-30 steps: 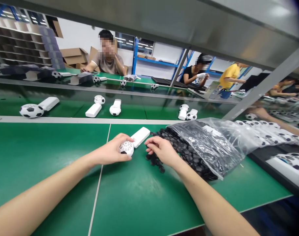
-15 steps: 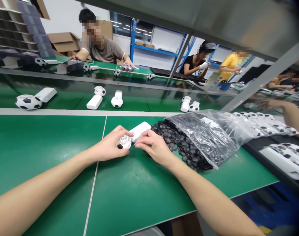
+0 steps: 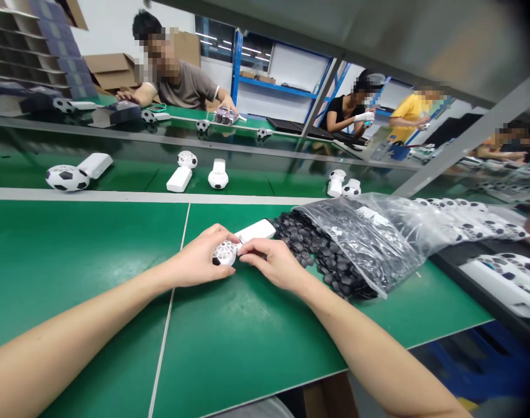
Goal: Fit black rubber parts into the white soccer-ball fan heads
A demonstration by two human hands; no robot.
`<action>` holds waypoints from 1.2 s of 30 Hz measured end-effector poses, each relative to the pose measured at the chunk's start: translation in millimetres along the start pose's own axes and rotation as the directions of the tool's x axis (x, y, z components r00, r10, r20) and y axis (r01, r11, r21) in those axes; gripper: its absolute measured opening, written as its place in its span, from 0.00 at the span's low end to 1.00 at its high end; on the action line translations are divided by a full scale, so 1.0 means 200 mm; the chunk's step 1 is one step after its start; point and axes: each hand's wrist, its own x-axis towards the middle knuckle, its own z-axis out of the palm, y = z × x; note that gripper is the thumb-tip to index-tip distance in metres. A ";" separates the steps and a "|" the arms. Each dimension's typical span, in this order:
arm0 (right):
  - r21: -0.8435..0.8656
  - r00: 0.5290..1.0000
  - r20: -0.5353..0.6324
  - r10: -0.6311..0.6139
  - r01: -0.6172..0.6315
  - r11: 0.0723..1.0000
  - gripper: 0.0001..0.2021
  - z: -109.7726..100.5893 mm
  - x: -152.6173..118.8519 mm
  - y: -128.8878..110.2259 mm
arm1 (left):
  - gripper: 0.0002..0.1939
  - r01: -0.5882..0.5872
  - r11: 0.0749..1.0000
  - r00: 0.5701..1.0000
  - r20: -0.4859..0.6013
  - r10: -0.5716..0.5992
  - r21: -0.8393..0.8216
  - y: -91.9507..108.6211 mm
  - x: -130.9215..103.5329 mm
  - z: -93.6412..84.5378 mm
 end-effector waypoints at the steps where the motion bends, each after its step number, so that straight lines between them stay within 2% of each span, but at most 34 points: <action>1: -0.003 1.000 -0.001 -0.021 0.021 1.000 0.05 0.00 0.00 0.01 | 0.21 -0.004 1.000 1.000 -0.007 0.004 0.000 0.00 0.00 0.00; 3: 0.001 0.999 0.001 -0.046 0.046 0.999 0.05 0.02 0.01 0.02 | 0.20 -0.009 1.000 1.000 -0.024 0.009 0.003 0.00 0.00 0.01; 12: 0.009 0.999 -0.033 0.026 -0.025 1.000 0.01 0.04 0.03 0.04 | 0.13 -0.005 1.000 0.994 -0.106 0.007 0.022 0.02 0.01 0.04; 18: 0.002 0.996 -0.019 0.087 -0.087 0.996 0.08 0.04 0.07 0.07 | 0.11 -0.018 0.999 0.987 -0.160 0.023 0.033 0.03 0.00 0.06; 21: -0.101 0.995 -0.047 0.087 -0.092 0.991 0.12 0.00 0.07 0.06 | 0.12 -0.006 1.000 0.982 -0.189 0.002 -0.019 0.05 -0.02 0.03; 23: -0.281 0.988 -0.106 0.109 -0.135 0.950 0.12 -0.05 0.06 0.06 | 0.14 0.018 1.000 0.972 -0.235 -0.019 -0.008 0.04 -0.02 -0.05; 25: -0.506 0.972 -0.154 0.178 -0.232 0.831 0.12 -0.10 0.04 0.06 | 0.15 0.063 0.996 0.934 -0.357 -0.036 0.065 -0.01 0.01 -0.18; 26: -0.603 0.960 -0.164 0.228 -0.280 0.747 0.12 -0.13 0.03 0.06 | 0.15 0.113 0.987 0.896 -0.440 -0.050 0.116 -0.06 0.03 -0.25; 28: -0.730 0.930 -0.153 0.334 -0.334 0.596 0.14 -0.16 0.02 0.07 | 0.17 0.251 0.944 0.793 -0.605 -0.073 0.216 -0.18 0.11 -0.40; 29: -0.763 0.917 -0.138 0.374 -0.339 0.551 0.14 -0.17 0.02 0.07 | 0.18 0.359 0.903 0.732 -0.672 -0.115 0.235 -0.26 0.16 -0.46; 30: -0.780 0.908 -0.120 0.402 -0.337 0.528 0.13 -0.18 0.02 0.07 | 0.19 0.417 0.879 0.695 -0.705 -0.143 0.232 -0.34 0.21 -0.51; 32: -0.784 0.899 -0.088 0.430 -0.329 0.527 0.10 -0.18 0.02 0.06 | 0.19 0.479 0.848 0.668 -0.721 -0.184 0.227 -0.49 0.30 -0.59; 34: -0.776 0.896 -0.073 0.437 -0.327 0.540 0.08 -0.18 0.03 0.05 | 0.19 0.518 0.821 0.675 -0.705 -0.220 0.240 -0.59 0.38 -0.61; 36: -0.770 0.896 -0.055 0.440 -0.319 0.553 0.10 -0.18 0.04 0.04 | 0.21 0.527 0.799 0.696 -0.686 -0.212 0.288 -0.63 0.46 -0.59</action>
